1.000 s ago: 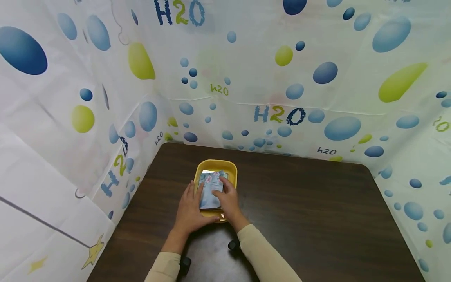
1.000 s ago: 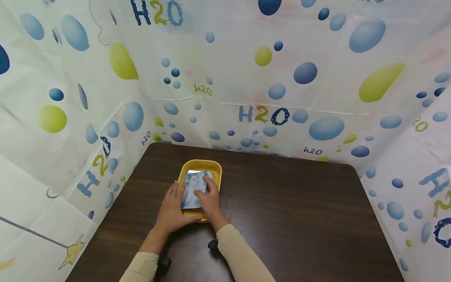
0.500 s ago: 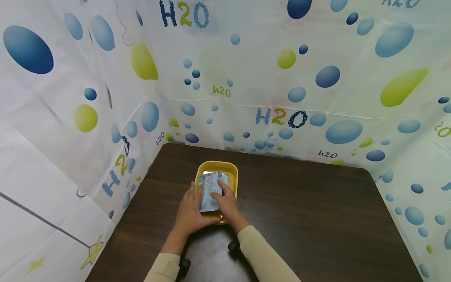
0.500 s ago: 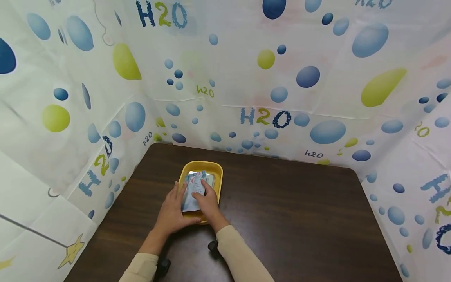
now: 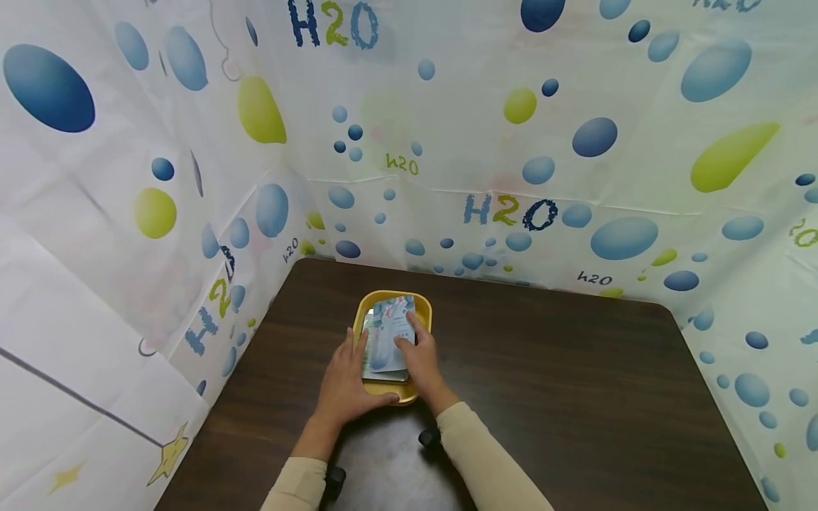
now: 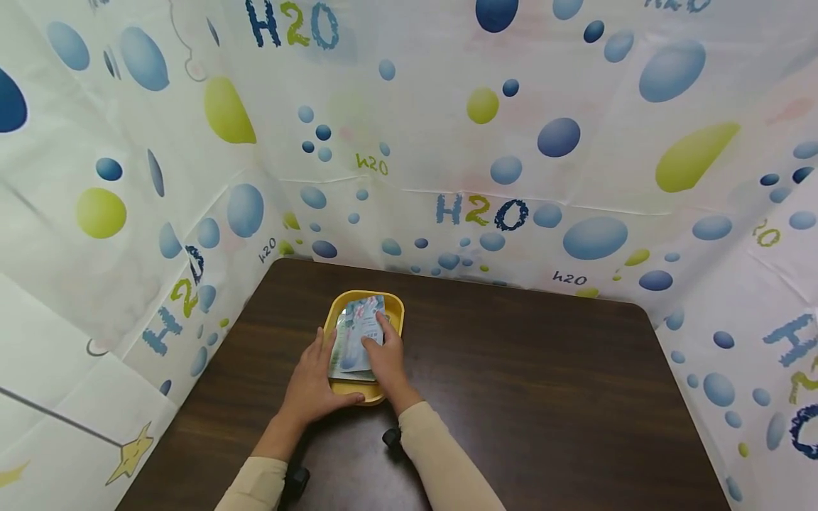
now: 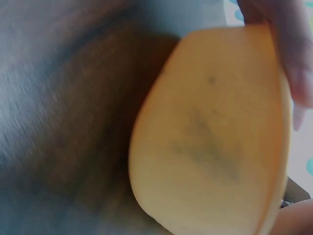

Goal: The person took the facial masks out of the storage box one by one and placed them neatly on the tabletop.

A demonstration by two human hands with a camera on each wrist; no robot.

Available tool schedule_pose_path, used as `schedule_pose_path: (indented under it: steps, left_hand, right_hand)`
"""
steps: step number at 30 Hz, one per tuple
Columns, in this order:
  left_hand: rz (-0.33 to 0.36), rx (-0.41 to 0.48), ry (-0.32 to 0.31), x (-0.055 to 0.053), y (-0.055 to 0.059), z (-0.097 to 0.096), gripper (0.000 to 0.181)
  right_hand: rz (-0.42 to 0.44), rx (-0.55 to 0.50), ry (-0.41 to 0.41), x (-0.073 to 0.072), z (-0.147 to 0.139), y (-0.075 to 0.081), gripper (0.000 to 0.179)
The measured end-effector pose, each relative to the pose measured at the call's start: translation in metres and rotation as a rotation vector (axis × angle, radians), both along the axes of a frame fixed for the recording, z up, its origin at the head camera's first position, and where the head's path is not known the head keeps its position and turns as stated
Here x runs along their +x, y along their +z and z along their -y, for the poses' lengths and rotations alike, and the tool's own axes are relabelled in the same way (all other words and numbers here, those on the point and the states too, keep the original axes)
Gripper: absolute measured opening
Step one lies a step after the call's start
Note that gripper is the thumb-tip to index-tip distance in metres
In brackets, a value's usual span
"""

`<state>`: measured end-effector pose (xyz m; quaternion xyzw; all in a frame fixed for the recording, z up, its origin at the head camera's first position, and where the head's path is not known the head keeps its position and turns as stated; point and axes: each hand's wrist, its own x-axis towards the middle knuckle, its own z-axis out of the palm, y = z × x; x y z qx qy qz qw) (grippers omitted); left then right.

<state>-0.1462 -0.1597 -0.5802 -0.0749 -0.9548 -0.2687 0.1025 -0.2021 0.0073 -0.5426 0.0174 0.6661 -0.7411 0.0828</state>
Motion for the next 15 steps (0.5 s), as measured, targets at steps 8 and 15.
schedule_pose_path:
  steps: [8,15]
  left_hand:
    - [0.054,0.007,0.018,-0.001,0.002,0.0,0.135]
    - [0.045,0.014,0.022,0.0,0.001,0.0,0.136]
  right_hand:
    - [-0.02,-0.053,-0.04,-0.013,-0.017,0.016,0.062]
    - [-0.039,-0.049,-0.09,-0.025,-0.037,0.027,0.061]
